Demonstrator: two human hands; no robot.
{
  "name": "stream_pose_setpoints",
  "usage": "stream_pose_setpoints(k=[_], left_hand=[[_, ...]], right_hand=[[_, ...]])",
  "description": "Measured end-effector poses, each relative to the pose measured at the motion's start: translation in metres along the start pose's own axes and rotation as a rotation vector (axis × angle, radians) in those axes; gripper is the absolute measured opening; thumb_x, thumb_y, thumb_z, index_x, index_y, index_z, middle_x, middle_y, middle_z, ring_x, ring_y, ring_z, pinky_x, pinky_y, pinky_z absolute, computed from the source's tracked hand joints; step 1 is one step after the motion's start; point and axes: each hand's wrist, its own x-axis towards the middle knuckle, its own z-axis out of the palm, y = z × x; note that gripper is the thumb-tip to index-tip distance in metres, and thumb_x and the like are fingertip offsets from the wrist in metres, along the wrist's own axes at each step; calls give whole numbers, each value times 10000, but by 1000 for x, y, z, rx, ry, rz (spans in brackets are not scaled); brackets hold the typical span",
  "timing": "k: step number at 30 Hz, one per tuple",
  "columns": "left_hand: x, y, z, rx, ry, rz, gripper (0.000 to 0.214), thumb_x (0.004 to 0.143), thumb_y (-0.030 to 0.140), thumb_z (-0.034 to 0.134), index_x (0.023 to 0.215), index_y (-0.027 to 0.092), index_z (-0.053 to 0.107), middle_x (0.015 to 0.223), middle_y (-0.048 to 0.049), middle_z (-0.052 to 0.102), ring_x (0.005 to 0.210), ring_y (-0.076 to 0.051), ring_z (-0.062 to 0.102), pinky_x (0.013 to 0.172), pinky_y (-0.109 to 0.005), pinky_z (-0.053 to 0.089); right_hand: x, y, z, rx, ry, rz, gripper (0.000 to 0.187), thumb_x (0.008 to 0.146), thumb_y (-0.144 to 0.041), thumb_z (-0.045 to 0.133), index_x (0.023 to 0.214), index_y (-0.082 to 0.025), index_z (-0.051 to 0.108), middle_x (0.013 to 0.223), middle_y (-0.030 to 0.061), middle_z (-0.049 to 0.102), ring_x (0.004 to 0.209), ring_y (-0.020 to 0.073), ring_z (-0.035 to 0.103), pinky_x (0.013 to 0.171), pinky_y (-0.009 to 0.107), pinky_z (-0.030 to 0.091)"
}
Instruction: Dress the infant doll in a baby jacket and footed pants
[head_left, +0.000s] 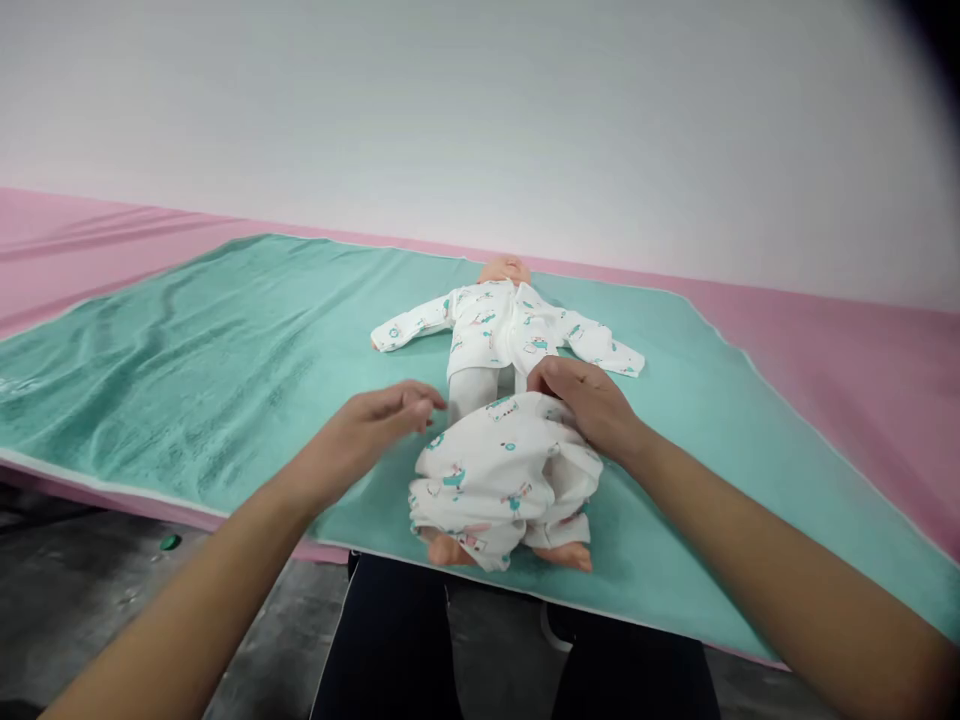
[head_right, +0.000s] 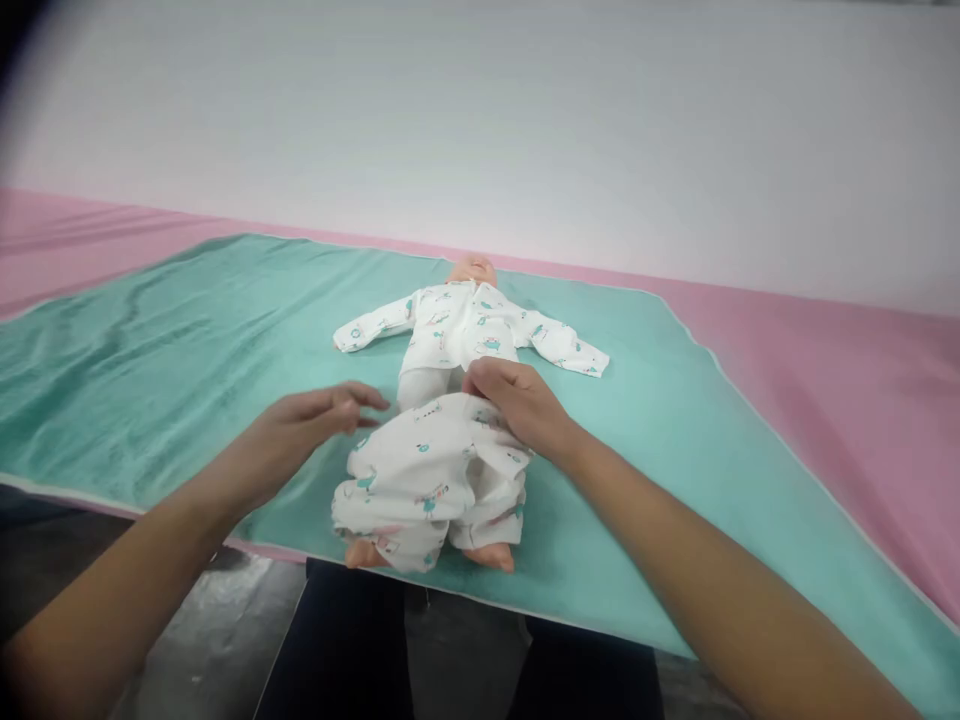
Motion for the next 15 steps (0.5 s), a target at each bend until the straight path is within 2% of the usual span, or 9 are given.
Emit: stream_pose_setpoints(k=[2,4,6,9,11,13,15], left_hand=[[31,-2,6,162,171,125,205,813,419,503,855,237,586,1144,-37,550,1054,-214,523,891,-378,444],[63,-1,19,383,216,271,292,747,385,606,997,240,565,1255,-58,466,1180,-243,425,961,-409,394],[90,3,35,611,214,348,421,709,337,650,1091,220,519,1284,-95,429,1203,-283,381,958,-455,374],[111,6,52,789,266,351,328,715,230,619,1026,195,520,1186,-116,475,1109,-299,427,871,-461,399],[114,3,52,759,287,383,159,734,198,578,887,192,534,1124,-99,500,1053,-270,448,853,-424,398],[112,-2,44,621,291,415,40,783,226,514,765,190,511,1017,-66,537,965,-217,476,834,-370,397],[109,-6,29,418,370,335,167,823,288,451,686,193,463,815,-20,534,802,-164,486,750,-313,406]], right_hand=[[2,5,4,-129,223,-53,350,889,-469,420,724,-188,548,683,2,530,605,118,473,559,258,388],[6,9,7,-296,394,-167,239,862,-422,490,786,-205,554,771,18,558,662,139,493,614,282,416],[10,10,8,-479,456,-255,196,818,-393,559,911,-221,561,927,49,564,796,179,516,718,325,438],[17,12,6,-693,428,-207,362,749,-364,636,1074,-239,536,1130,80,506,1027,240,467,865,379,402],[21,14,4,-742,411,-134,333,760,-354,617,1065,-242,546,1117,72,509,1045,238,454,870,370,390],[24,16,0,-714,421,-92,199,795,-349,559,951,-226,572,983,49,544,936,207,487,807,339,398],[27,20,-7,-611,467,-58,144,808,-348,520,817,-209,556,828,15,538,802,171,492,734,306,398]])
